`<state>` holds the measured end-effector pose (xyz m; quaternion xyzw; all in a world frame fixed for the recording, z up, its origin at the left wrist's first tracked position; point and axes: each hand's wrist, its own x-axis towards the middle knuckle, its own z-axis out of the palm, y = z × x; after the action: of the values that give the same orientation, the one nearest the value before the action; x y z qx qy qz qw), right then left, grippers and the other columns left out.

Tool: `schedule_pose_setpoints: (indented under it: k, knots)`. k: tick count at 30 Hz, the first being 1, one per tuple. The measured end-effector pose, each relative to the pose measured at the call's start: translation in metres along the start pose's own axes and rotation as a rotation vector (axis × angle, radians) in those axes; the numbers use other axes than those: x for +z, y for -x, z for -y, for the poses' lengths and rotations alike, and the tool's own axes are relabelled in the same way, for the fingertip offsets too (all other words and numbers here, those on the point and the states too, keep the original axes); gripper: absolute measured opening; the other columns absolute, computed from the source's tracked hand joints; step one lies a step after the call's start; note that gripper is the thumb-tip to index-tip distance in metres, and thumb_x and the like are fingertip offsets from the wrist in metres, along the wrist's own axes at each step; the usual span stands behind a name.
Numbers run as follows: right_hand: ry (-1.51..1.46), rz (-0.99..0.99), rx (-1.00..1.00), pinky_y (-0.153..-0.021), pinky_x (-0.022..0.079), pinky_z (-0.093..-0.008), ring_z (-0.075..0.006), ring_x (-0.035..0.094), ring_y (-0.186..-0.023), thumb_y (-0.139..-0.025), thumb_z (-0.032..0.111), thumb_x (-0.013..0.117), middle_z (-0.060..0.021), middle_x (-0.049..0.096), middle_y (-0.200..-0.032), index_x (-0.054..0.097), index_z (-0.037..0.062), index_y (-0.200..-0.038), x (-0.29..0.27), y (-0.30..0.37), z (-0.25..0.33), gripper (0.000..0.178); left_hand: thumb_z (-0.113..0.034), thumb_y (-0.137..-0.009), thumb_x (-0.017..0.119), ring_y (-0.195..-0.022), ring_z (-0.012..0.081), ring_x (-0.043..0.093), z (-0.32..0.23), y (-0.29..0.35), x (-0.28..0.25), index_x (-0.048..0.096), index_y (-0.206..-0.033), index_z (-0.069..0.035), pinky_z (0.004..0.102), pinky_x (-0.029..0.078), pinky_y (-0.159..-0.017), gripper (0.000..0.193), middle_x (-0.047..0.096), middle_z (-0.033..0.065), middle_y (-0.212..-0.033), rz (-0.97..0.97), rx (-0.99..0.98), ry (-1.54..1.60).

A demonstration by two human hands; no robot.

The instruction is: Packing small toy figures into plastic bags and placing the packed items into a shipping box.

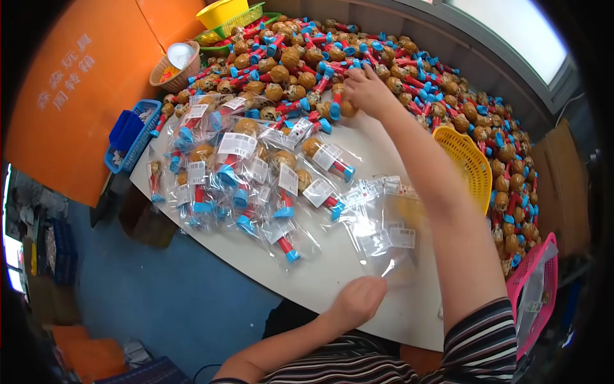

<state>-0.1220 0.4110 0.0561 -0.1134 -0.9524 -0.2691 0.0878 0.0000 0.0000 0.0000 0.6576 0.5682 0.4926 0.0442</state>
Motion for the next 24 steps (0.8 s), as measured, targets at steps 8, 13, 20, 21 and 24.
schedule_pose_setpoints:
  k: [8, 13, 20, 21, 24]
  knots:
    - [-1.179, -0.227, 0.634, -0.053, 0.043, -0.0268, -0.0115, 0.055, -0.058, -0.082, 0.012, 0.061, -0.0022, 0.057, -0.065, 0.056, 0.0048, -0.084, -0.182, 0.208, 0.085, 0.01, 0.001, -0.077, 0.073, -0.077, 0.0317, 0.065, -0.004, 0.027, 0.011, 0.065, -0.093, -0.001, 0.0373, 0.053, -0.07, 0.017, 0.067, 0.014, -0.088, -0.117, -0.121, 0.105]
    - [-1.513, 0.386, 1.138, -0.049, 0.039, -0.0228, -0.007, 0.051, -0.056, -0.089, 0.03, 0.069, 0.0016, 0.055, -0.065, 0.057, 0.0088, -0.08, -0.217, 0.346, 0.174, 0.026, 0.0, -0.078, 0.073, -0.081, 0.0301, 0.066, -0.019, 0.041, 0.018, 0.065, -0.091, -0.002, 0.0375, 0.053, -0.073, 0.016, 0.068, 0.0122, -0.09, -0.124, -0.056, 0.082]
    - [-2.111, 0.094, 1.306, -0.058, 0.05, -0.0261, -0.0142, 0.063, -0.065, -0.08, 0.004, 0.075, -0.013, 0.068, -0.08, 0.041, 0.0107, -0.073, -0.19, 0.39, 0.212, 0.035, -0.004, -0.076, 0.074, -0.087, 0.0306, 0.064, -0.04, 0.062, 0.02, 0.065, -0.091, -0.002, 0.038, 0.052, -0.077, 0.017, 0.066, 0.0123, -0.095, -0.004, -0.015, 0.009]
    - [-2.117, 0.098, 1.295, -0.058, 0.05, -0.0261, -0.0142, 0.063, -0.065, -0.08, 0.004, 0.075, -0.013, 0.068, -0.08, 0.041, 0.0107, -0.073, -0.188, 0.392, 0.217, 0.035, -0.005, -0.076, 0.074, -0.088, 0.0312, 0.064, -0.042, 0.066, 0.018, 0.065, -0.092, -0.001, 0.0387, 0.051, -0.078, 0.019, 0.066, 0.0129, -0.096, 0.02, -0.029, -0.004]
    - [-2.15, 0.015, 1.258, -0.057, 0.05, -0.0265, -0.0154, 0.064, -0.067, -0.079, 0.001, 0.075, -0.0119, 0.066, -0.076, 0.041, 0.0098, -0.075, -0.188, 0.397, 0.229, 0.036, -0.009, -0.076, 0.075, -0.091, 0.0327, 0.063, -0.05, 0.066, 0.015, 0.065, -0.096, -0.001, 0.0398, 0.051, -0.081, 0.024, 0.066, 0.0147, -0.099, -0.067, -0.074, -0.047]
